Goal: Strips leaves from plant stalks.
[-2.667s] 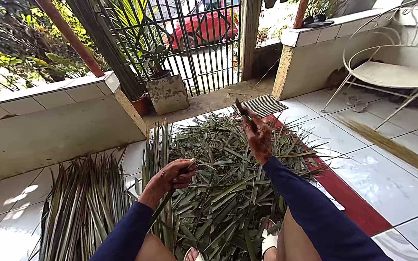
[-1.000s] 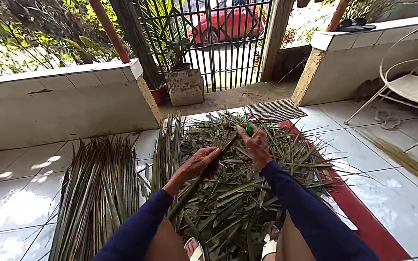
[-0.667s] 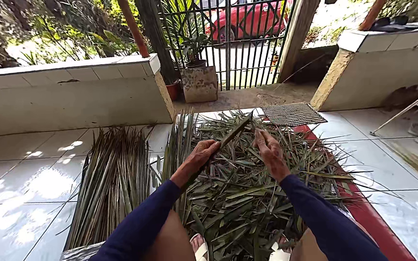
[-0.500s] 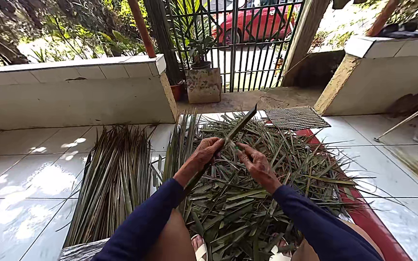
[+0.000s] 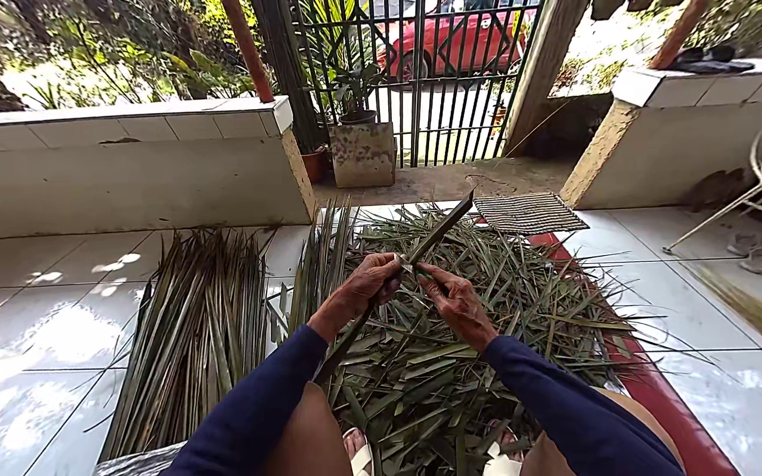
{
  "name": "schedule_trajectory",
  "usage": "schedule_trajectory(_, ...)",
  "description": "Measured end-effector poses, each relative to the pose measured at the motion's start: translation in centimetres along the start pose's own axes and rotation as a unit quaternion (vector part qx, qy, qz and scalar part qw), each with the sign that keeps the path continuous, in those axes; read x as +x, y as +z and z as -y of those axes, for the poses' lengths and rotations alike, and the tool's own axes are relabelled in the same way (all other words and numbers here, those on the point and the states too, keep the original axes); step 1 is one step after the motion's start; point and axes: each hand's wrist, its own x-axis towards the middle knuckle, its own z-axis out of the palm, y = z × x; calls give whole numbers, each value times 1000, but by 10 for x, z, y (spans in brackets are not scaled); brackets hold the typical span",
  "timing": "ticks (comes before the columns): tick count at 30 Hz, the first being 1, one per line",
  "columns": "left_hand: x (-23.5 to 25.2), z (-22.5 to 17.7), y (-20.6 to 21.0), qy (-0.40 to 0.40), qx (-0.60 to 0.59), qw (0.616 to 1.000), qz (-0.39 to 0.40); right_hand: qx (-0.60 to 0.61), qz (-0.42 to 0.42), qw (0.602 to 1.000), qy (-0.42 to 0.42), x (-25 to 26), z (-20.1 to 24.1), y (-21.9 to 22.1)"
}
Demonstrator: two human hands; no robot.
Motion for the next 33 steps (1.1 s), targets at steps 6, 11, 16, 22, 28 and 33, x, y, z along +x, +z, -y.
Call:
schedule_trajectory(6,1,1,-4,-8,-18,999,26,-28,-20,999,15,0,1,2)
schedule_trajectory(11,3,2,-2,-7,-10,1000,21,-50,-48,997,37,0,4,5)
schedule_trajectory(16,2,0,-1,-9,8,1000,22,-77,-65,993,62,1,6,8)
schedule_trajectory(22,3,1,-1,-14,34,999,24,-113,-82,988,66,2,4,8)
schedule_trajectory(28,1,-2,2,-23,71,997,5,-181,-96,976,76,0,6,8)
schedule_trajectory(33,0,-4,2,-20,104,994,-10,-205,-101,969,94,1,10,7)
